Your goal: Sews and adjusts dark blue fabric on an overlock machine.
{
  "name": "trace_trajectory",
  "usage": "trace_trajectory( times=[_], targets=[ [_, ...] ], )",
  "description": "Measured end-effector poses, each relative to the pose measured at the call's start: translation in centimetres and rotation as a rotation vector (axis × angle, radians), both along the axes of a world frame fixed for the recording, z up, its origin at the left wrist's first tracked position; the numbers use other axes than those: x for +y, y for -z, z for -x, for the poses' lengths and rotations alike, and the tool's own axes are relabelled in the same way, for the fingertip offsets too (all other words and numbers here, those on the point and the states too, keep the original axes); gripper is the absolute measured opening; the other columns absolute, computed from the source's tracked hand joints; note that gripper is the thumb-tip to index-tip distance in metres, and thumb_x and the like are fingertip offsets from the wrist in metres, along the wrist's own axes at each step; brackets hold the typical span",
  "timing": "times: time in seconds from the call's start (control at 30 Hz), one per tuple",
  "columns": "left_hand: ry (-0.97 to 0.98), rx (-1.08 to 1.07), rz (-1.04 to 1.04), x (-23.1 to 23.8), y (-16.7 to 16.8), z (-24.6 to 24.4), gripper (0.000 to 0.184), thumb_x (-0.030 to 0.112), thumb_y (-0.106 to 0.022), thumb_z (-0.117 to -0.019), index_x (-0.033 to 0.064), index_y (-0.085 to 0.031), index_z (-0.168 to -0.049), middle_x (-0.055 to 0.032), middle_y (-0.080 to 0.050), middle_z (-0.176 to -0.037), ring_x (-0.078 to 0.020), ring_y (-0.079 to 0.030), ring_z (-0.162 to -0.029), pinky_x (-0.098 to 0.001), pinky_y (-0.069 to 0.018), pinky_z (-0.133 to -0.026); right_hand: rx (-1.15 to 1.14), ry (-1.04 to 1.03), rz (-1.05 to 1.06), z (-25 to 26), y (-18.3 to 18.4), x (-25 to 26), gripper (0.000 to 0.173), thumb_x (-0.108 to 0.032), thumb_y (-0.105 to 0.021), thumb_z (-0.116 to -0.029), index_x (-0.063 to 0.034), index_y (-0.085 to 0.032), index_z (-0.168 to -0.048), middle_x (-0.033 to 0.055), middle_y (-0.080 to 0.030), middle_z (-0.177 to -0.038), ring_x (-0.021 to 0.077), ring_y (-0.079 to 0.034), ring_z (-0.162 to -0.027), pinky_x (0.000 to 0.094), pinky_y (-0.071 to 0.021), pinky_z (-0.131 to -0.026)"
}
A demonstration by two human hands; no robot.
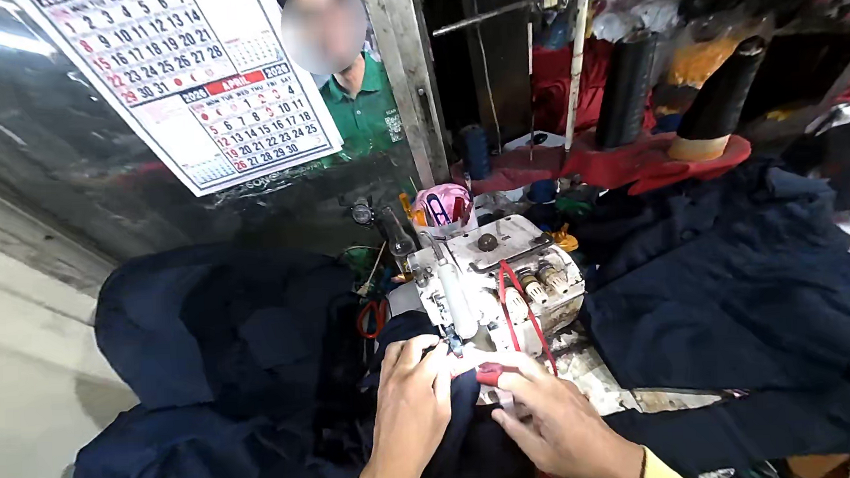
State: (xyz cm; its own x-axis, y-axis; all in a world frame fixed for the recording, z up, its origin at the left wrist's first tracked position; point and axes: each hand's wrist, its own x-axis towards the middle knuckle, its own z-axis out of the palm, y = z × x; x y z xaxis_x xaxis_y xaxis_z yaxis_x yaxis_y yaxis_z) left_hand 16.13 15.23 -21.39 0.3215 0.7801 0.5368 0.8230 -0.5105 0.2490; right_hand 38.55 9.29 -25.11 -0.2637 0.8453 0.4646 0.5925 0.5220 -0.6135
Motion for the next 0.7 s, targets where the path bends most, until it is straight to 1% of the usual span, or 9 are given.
trace_trajectory(
  times=[0.13,0.2,0.3,0.37,0.47,0.53,0.57,0.63,0.7],
  targets=[
    [0.018,-0.001,0.003,0.4,-0.1,0.4,0.024,0.034,-0.059,-0.0997,0.0247,-0.08,-0.107,0.0082,-0.07,-0.12,-0.0133,-0.061,-0.118,-0.0351,-0.0518,-0.101,-0.156,0.257,0.063,-0.1,-1.2,-0.9,0.032,-0.039,-0.064,-0.0951,-0.0179,-0.069,-0.119,0.0062,-0.056,-0.145,0.0188,-0.067,-0.113,0.0412,-0.0617,-0.082],
    [0.021,-0.012,-0.019,0.3,0.2,0.4,0.024,0.033,-0.059,-0.1001,0.0239,-0.08,-0.107,0.0076,-0.07,-0.119,-0.0135,-0.061,-0.118,-0.036,-0.0516,-0.101,-0.109,0.336,-0.001,0.7,-1.4,-2.1,0.029,-0.037,-0.065,-0.0945,-0.0177,-0.073,-0.114,0.0039,-0.062,-0.136,0.0173,-0.065,-0.115,0.039,-0.0611,-0.085],
    [0.015,-0.024,-0.041,0.5,0.3,0.2,0.025,0.034,-0.059,-0.1007,0.0229,-0.08,-0.108,0.0074,-0.071,-0.117,-0.0135,-0.061,-0.117,-0.0351,-0.0516,-0.101,-0.034,0.29,-0.036,2.6,-1.1,-3.1,0.029,-0.037,-0.065,-0.0968,-0.0168,-0.07,-0.117,0.0041,-0.066,-0.112,0.0128,-0.067,-0.081,0.0354,-0.0604,-0.063],
    [0.013,-0.015,-0.03,0.3,0.0,0.4,0.025,0.035,-0.058,-0.1009,0.0229,-0.079,-0.108,0.0076,-0.071,-0.114,-0.0127,-0.062,-0.117,-0.0348,-0.052,-0.101,-0.084,0.215,0.051,3.8,-0.4,-3.2,0.038,-0.041,-0.06,-0.1,-0.0189,-0.065,-0.131,0.006,-0.064,-0.108,0.0156,-0.065,-0.072,0.0379,-0.0581,-0.058],
    [0.024,-0.035,-0.024,-0.6,-0.3,0.6,0.024,0.035,-0.059,-0.1005,0.0243,-0.079,-0.109,0.0065,-0.071,-0.115,-0.0127,-0.062,-0.117,-0.0347,-0.0522,-0.101,-0.187,0.162,0.253,4.1,-1.3,-3.1,0.044,-0.043,-0.052,-0.1032,-0.0235,-0.059,-0.142,0.0084,-0.065,-0.114,0.0218,-0.069,-0.083,0.0428,-0.0597,-0.068],
    [0.048,-0.053,-0.057,-0.9,0.0,0.5,0.021,0.032,-0.06,-0.1002,0.0271,-0.079,-0.108,0.0067,-0.07,-0.114,-0.0135,-0.061,-0.117,-0.0347,-0.0525,-0.1,-0.213,0.121,0.458,3.7,-4.3,-3.3,0.046,-0.041,-0.049,-0.1057,-0.0243,-0.054,-0.148,0.0107,-0.064,-0.128,0.027,-0.07,-0.1,0.0474,-0.0574,-0.085],
    [0.059,-0.054,-0.062,-0.9,0.2,0.6,0.021,0.032,-0.06,-0.1002,0.0282,-0.078,-0.108,0.0074,-0.07,-0.114,-0.0137,-0.061,-0.117,-0.0355,-0.052,-0.099,-0.2,0.111,0.466,3.5,-4.6,-3.3,0.045,-0.04,-0.049,-0.1059,-0.0229,-0.055,-0.148,0.0115,-0.064,-0.13,0.0278,-0.07,-0.101,0.0484,-0.057,-0.086],
    [0.065,-0.052,-0.039,-0.6,0.4,0.8,0.02,0.033,-0.06,-0.1003,0.0302,-0.078,-0.106,0.009,-0.069,-0.115,-0.0125,-0.061,-0.117,-0.0362,-0.0521,-0.1,-0.135,0.125,0.238,3.0,-1.7,-2.7,0.041,-0.041,-0.054,-0.1028,-0.0225,-0.061,-0.139,0.0084,-0.064,-0.125,0.0201,-0.069,-0.083,0.0426,-0.0606,-0.07],
    [0.069,-0.032,-0.01,-0.3,0.1,1.0,0.02,0.035,-0.059,-0.1009,0.0307,-0.078,-0.106,0.0092,-0.069,-0.117,-0.0124,-0.06,-0.118,-0.0364,-0.0519,-0.1,-0.06,0.105,0.16,2.4,-0.5,-2.2,0.04,-0.044,-0.058,-0.101,-0.0255,-0.062,-0.136,0.0076,-0.055,-0.143,0.0145,-0.068,-0.086,0.0391,-0.0611,-0.071]
  ],
)
